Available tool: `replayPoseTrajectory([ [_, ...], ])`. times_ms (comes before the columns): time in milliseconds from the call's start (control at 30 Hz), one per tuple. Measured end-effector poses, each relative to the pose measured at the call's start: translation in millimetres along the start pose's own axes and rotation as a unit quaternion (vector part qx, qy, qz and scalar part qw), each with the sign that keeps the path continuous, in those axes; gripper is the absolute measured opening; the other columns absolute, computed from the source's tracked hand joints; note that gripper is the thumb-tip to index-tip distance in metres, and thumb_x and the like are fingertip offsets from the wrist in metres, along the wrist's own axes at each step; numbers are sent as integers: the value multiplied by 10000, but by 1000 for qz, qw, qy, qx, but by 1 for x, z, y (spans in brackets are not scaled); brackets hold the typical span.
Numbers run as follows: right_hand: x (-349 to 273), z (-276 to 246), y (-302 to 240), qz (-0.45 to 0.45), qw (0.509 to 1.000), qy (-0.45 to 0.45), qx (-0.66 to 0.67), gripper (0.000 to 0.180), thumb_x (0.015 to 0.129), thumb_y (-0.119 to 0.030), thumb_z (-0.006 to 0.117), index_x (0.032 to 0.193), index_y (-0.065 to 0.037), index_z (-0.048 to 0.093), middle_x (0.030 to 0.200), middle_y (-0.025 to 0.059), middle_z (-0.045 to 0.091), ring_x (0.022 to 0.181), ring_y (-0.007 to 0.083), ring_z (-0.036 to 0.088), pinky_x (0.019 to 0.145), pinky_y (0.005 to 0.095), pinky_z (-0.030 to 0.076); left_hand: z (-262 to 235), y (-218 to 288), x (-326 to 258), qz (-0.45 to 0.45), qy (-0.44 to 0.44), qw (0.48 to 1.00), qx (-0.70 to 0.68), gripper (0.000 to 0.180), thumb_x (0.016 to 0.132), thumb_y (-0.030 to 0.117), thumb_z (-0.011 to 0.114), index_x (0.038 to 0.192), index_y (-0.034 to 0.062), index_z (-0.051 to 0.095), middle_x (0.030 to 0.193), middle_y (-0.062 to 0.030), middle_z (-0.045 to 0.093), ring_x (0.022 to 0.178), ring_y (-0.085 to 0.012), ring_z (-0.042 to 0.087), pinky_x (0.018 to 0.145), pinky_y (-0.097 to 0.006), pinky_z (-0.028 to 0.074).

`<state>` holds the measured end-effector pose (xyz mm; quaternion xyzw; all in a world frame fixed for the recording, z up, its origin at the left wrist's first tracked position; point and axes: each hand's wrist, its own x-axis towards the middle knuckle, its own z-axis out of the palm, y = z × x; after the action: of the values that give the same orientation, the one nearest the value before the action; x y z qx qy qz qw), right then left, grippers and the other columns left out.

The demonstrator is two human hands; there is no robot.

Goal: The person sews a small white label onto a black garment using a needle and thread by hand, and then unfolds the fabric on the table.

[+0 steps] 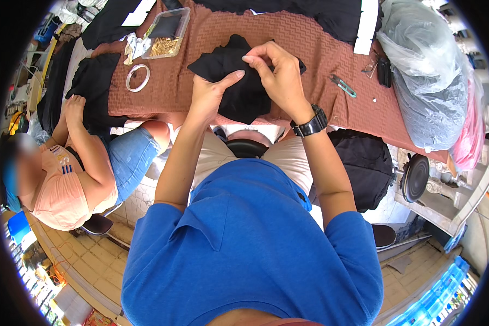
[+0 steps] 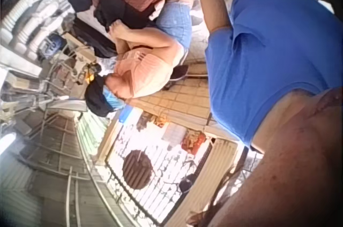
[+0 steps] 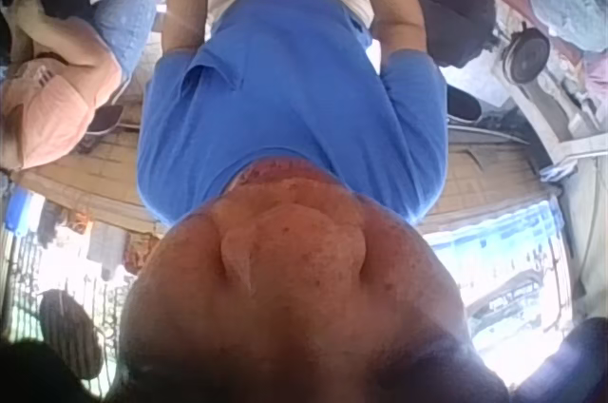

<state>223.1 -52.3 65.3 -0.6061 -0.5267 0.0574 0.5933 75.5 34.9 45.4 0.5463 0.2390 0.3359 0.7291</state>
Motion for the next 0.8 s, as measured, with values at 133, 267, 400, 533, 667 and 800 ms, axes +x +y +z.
replayPoseTrajectory([
  [133,20,-12,-21,4,997,18,71,60,937,-16,620,938,20,572,806,118,683,698,207,683,632,307,541,-1,-6,3,-31,22,999,-5,367,803,-25,780,1146,11,654,1080,-43,675,986,-123,635,892,-267,519],
  [267,20,-2,-73,-3,982,-62,180,42,971,-23,567,974,-1,531,810,106,697,711,191,702,639,315,572,1,-20,1,-39,25,999,7,441,798,26,806,1200,18,624,1110,-38,657,1022,-137,622,879,-279,534],
  [400,-2,29,-119,-144,956,-138,214,44,947,-35,597,940,-14,559,855,82,618,760,184,664,656,283,520,-11,-61,14,-77,-30,987,139,335,778,60,835,1064,35,664,1038,-34,683,941,-126,653,844,-296,533],
  [533,-22,50,-148,-158,932,-159,284,97,906,-64,647,931,-28,560,839,73,578,734,207,626,616,328,498,18,-32,1,-113,-2,990,80,425,766,46,841,1146,-40,670,1077,-111,716,1010,-157,674,916,-284,539],
  [667,-28,58,-167,-180,923,-147,307,143,881,-72,666,919,-21,538,828,76,540,696,230,593,604,360,494,15,-38,-2,-96,-3,987,126,397,761,71,857,1082,-88,685,1056,-130,723,978,-156,675,893,-282,542],
  [800,-28,60,-174,-183,915,-170,318,155,869,-66,651,898,-5,511,815,102,539,690,266,594,595,379,484,21,-38,-6,-88,4,994,61,429,773,63,850,1120,-106,664,1076,-136,712,954,-160,679,871,-272,554],
])
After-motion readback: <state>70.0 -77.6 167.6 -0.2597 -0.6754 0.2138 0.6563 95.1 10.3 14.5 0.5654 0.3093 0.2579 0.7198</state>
